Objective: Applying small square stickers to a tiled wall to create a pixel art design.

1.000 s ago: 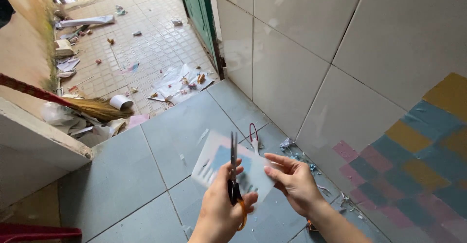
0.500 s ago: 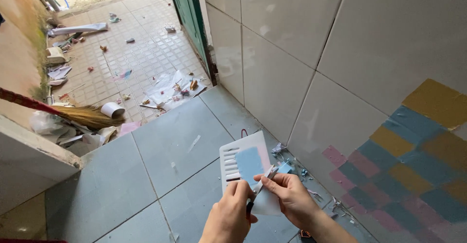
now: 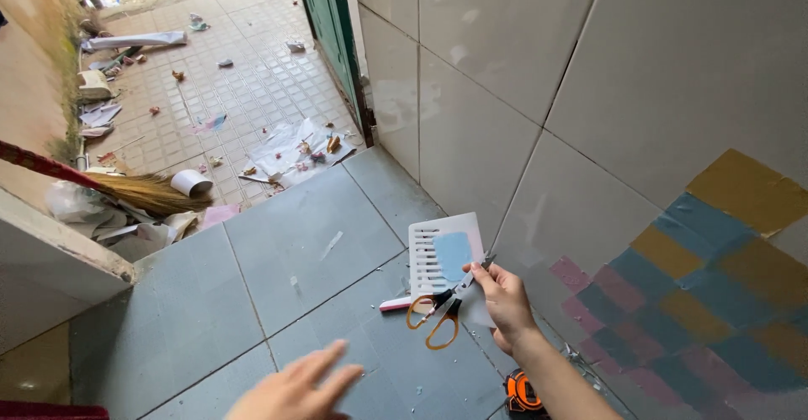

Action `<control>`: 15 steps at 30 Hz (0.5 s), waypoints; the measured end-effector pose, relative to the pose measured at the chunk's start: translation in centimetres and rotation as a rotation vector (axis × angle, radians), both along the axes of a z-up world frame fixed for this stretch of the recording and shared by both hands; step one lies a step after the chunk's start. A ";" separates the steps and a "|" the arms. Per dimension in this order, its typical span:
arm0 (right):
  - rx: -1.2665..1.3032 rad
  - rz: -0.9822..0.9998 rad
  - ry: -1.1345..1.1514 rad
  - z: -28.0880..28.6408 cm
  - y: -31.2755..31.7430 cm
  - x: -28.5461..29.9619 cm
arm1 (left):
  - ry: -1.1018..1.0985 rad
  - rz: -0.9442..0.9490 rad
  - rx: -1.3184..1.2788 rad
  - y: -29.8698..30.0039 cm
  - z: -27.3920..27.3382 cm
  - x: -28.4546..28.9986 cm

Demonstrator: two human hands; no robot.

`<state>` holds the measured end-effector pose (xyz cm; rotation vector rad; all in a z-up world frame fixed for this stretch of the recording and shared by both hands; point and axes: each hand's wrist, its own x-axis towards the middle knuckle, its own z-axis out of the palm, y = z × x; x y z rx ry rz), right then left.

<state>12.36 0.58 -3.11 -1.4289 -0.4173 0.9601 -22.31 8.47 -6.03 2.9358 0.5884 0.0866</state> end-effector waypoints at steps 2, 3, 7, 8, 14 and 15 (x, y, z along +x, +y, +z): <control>-0.015 0.010 0.001 0.6 0.8 -0.2 | -0.111 -0.023 0.085 3.4 0.0 -7.3; 0.029 0.004 0.029 0.3 1.1 -0.4 | -0.200 0.233 0.111 4.0 -0.1 -11.3; 0.037 0.007 0.039 1.0 3.0 -2.0 | -0.064 0.483 0.043 7.3 -0.5 -19.7; 0.032 0.009 0.038 0.0 4.1 -1.9 | -0.065 0.485 0.039 8.1 -1.0 -20.5; 0.147 0.029 0.134 1.5 6.6 -7.7 | 0.546 0.465 -0.263 8.7 -1.4 -20.4; 0.150 0.056 0.081 1.5 6.4 -8.6 | 0.565 0.482 -0.116 6.9 1.1 -17.2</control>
